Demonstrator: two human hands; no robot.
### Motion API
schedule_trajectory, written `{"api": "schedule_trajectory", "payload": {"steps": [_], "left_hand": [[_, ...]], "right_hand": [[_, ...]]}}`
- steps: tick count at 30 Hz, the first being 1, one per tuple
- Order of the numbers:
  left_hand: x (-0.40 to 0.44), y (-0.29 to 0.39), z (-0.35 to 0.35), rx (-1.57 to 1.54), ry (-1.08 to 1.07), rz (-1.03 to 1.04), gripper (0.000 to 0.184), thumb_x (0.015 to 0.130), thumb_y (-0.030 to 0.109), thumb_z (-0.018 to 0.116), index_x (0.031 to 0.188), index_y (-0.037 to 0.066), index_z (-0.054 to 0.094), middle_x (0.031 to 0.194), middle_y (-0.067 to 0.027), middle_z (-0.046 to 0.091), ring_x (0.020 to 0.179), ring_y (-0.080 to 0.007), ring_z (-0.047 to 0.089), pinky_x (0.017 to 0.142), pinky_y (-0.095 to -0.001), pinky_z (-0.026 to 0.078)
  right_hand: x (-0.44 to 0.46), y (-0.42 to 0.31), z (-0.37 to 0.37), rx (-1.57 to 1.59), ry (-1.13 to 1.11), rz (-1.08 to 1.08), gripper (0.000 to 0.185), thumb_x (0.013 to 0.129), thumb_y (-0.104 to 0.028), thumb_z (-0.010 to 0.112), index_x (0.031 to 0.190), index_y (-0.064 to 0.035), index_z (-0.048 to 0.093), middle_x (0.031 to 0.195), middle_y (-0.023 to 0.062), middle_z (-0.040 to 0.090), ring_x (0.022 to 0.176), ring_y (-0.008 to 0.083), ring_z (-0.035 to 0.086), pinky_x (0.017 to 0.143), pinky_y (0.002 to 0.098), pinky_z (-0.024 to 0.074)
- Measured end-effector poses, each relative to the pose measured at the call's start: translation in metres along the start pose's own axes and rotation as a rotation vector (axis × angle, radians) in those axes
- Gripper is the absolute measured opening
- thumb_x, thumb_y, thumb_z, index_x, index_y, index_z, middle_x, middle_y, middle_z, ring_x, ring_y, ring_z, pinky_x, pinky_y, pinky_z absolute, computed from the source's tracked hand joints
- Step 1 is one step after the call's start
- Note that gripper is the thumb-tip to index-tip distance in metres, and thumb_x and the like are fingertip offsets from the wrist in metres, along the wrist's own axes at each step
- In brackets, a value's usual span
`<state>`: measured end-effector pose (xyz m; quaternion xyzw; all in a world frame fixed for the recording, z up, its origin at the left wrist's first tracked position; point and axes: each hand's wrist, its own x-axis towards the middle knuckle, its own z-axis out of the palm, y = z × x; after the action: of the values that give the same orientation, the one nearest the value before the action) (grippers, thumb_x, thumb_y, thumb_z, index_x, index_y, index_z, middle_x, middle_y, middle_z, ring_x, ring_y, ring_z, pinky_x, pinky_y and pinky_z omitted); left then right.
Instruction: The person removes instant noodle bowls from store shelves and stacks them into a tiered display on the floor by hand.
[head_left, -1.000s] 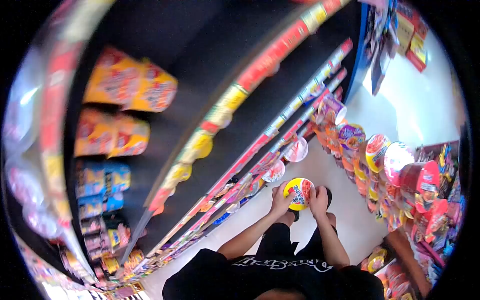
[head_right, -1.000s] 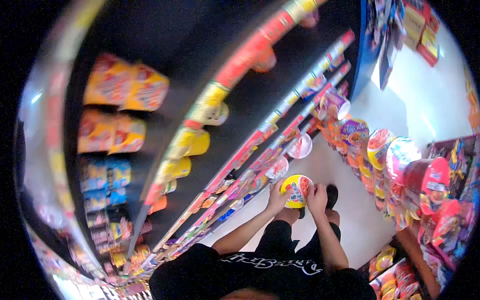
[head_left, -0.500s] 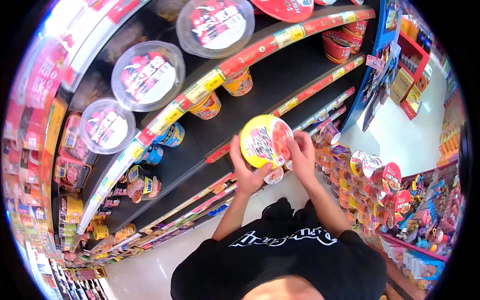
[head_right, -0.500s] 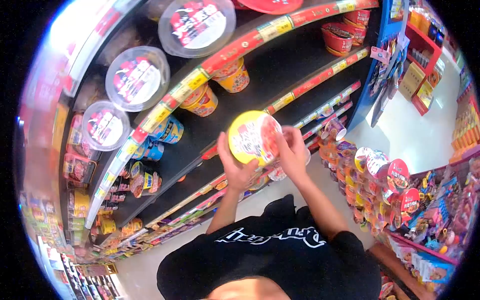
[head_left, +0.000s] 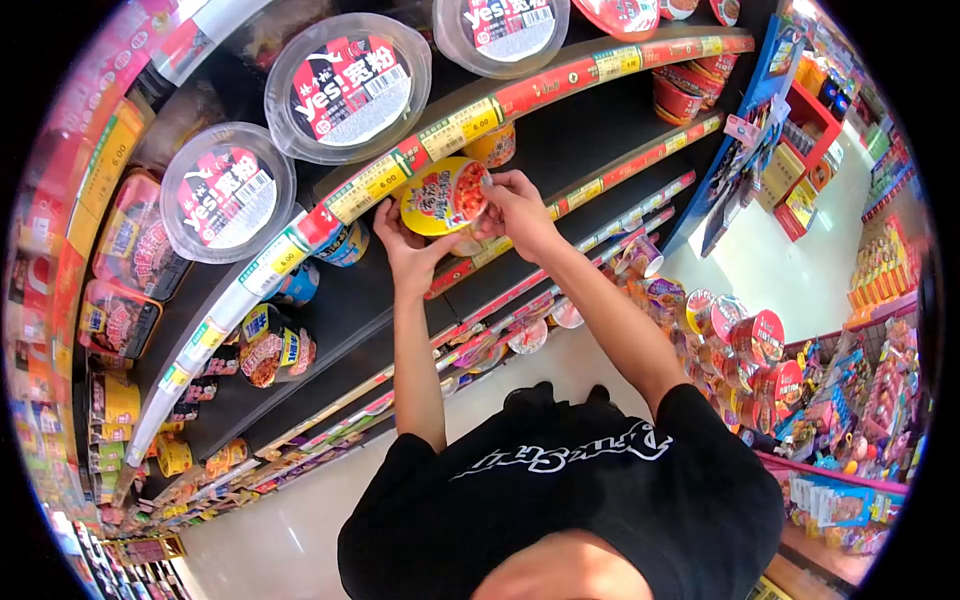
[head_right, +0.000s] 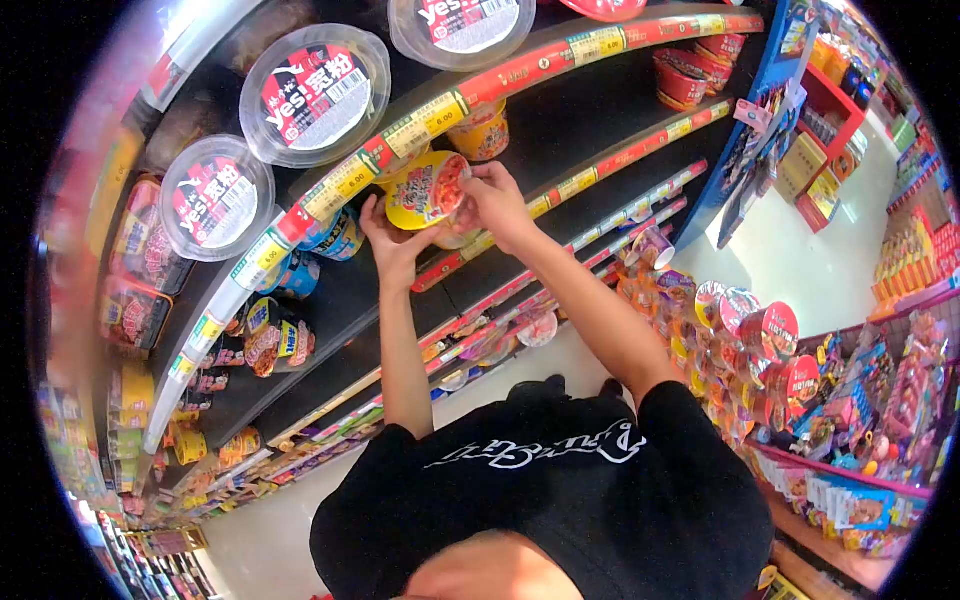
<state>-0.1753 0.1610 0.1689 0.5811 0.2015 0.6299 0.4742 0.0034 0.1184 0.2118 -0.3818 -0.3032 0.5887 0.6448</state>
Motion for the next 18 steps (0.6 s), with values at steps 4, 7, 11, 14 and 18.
{"api": "schedule_trajectory", "payload": {"steps": [4,7,11,14,18], "left_hand": [[0.009,0.001,-0.017,0.006,-0.045,0.014,0.103,0.061,-0.006,0.084,0.142,0.011,0.024,0.139,-0.0121,0.037,0.129,-0.0243,0.042,0.109,-0.0396,0.038],[0.010,0.005,-0.026,-0.027,-0.106,-0.064,0.103,0.061,-0.007,0.083,0.143,0.011,0.024,0.142,-0.0112,0.036,0.131,-0.0248,0.041,0.109,-0.0398,0.037],[0.005,0.005,-0.044,-0.041,-0.162,-0.152,0.102,0.064,-0.005,0.078,0.148,0.014,0.025,0.142,-0.0110,0.039,0.132,-0.0279,0.040,0.109,-0.0419,0.036],[0.001,-0.003,-0.058,-0.012,-0.209,-0.212,0.099,0.068,-0.002,0.078,0.150,0.015,0.025,0.146,-0.0117,0.037,0.133,-0.0275,0.039,0.111,-0.0415,0.032],[0.002,-0.008,-0.060,0.003,-0.205,-0.238,0.099,0.071,0.006,0.082,0.150,0.009,0.023,0.148,-0.0107,0.036,0.135,-0.0254,0.038,0.113,-0.0387,0.030]], "right_hand": [[0.008,0.012,0.010,-0.043,0.013,-0.010,0.025,0.096,-0.016,0.055,0.112,-0.0015,0.043,0.075,0.0051,0.054,0.060,0.0135,0.060,0.059,0.0342,0.0602],[0.009,0.021,0.010,-0.085,0.020,-0.016,0.027,0.095,-0.016,0.057,0.112,-0.0019,0.040,0.075,0.0070,0.055,0.059,0.0156,0.062,0.057,0.0336,0.0592],[-0.003,0.040,0.014,-0.091,0.007,-0.058,0.033,0.093,-0.016,0.061,0.111,-0.0023,0.036,0.072,0.0093,0.058,0.055,0.0178,0.062,0.051,0.0324,0.0569],[-0.006,0.052,0.020,-0.120,0.024,-0.116,0.038,0.094,-0.019,0.062,0.111,-0.0017,0.034,0.073,0.0091,0.058,0.053,0.0158,0.061,0.047,0.0306,0.0548],[-0.010,0.054,0.023,-0.103,0.029,-0.164,0.039,0.094,-0.020,0.063,0.110,0.0003,0.033,0.074,0.0086,0.058,0.053,0.0132,0.060,0.045,0.0291,0.0532]]}}
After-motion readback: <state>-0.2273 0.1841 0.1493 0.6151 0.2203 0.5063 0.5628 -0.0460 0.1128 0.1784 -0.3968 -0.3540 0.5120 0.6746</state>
